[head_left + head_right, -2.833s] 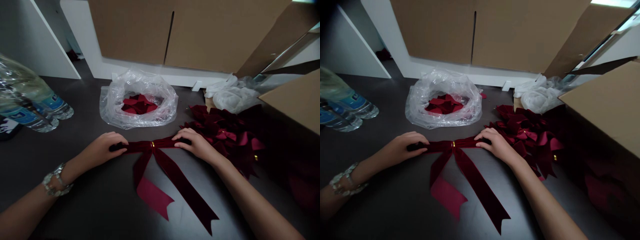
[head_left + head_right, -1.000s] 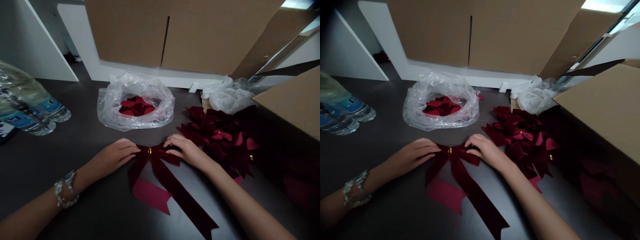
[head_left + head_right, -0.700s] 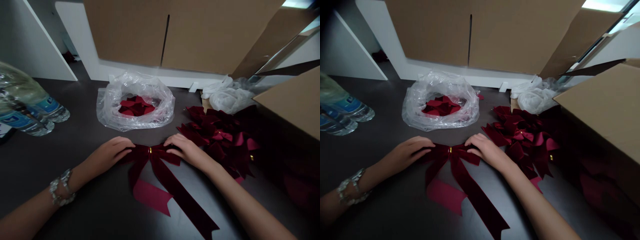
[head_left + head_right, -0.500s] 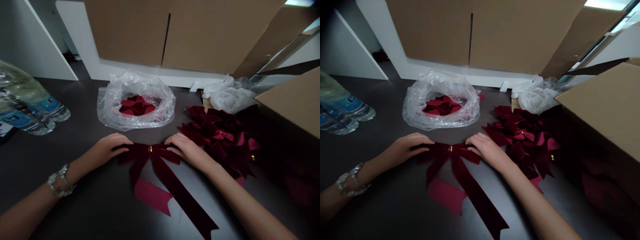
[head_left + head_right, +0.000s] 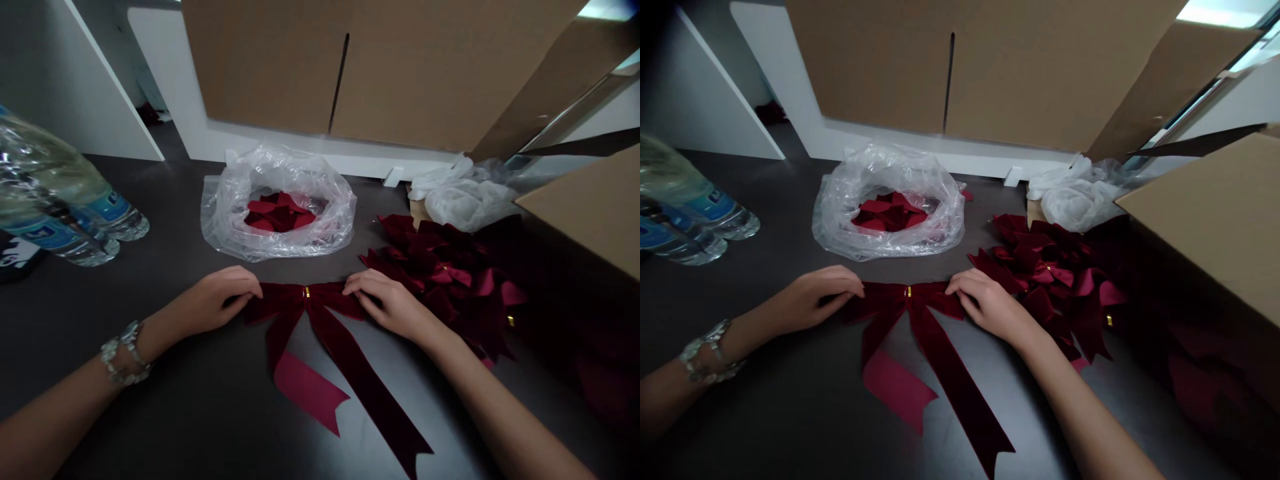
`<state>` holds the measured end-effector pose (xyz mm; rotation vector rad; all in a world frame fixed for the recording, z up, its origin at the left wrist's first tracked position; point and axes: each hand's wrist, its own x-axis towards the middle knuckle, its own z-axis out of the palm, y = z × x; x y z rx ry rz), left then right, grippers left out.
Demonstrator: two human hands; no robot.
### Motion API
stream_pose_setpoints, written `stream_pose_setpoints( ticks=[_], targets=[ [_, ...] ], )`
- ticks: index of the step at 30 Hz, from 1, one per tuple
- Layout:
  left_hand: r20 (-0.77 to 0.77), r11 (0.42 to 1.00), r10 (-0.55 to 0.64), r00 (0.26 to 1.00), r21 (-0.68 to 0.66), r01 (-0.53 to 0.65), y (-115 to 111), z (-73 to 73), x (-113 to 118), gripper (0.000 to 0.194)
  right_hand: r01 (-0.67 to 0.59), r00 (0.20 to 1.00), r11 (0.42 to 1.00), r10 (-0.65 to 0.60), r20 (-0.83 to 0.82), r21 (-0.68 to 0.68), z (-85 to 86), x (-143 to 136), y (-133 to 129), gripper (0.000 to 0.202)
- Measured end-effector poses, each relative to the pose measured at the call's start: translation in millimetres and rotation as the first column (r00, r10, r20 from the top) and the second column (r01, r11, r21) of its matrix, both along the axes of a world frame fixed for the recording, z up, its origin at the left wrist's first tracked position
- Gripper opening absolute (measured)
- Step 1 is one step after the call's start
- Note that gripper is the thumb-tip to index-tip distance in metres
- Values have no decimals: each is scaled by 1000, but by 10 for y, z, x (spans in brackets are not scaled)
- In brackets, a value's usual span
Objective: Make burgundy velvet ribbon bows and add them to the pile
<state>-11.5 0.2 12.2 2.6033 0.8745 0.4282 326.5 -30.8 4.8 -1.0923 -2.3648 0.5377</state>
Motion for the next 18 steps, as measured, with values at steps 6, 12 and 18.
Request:
stream_pose_setpoints(
  ticks=[6, 12, 18],
  targets=[
    [-32, 999, 32, 999, -2, -32, -25, -11, -15, 14, 14, 999, 999, -16, -51, -33, -30, 23, -14, 7],
    [-38, 998, 60, 997, 33, -59, 26, -55, -14, 21, 63, 990, 997, -68, -123, -40, -83, 55, 37, 8],
    [24, 997, 80, 997, -7, -79, 91, -107, -34, 19, 100, 982, 992, -110, -151, -76, -69, 57, 44, 12]
  ],
)
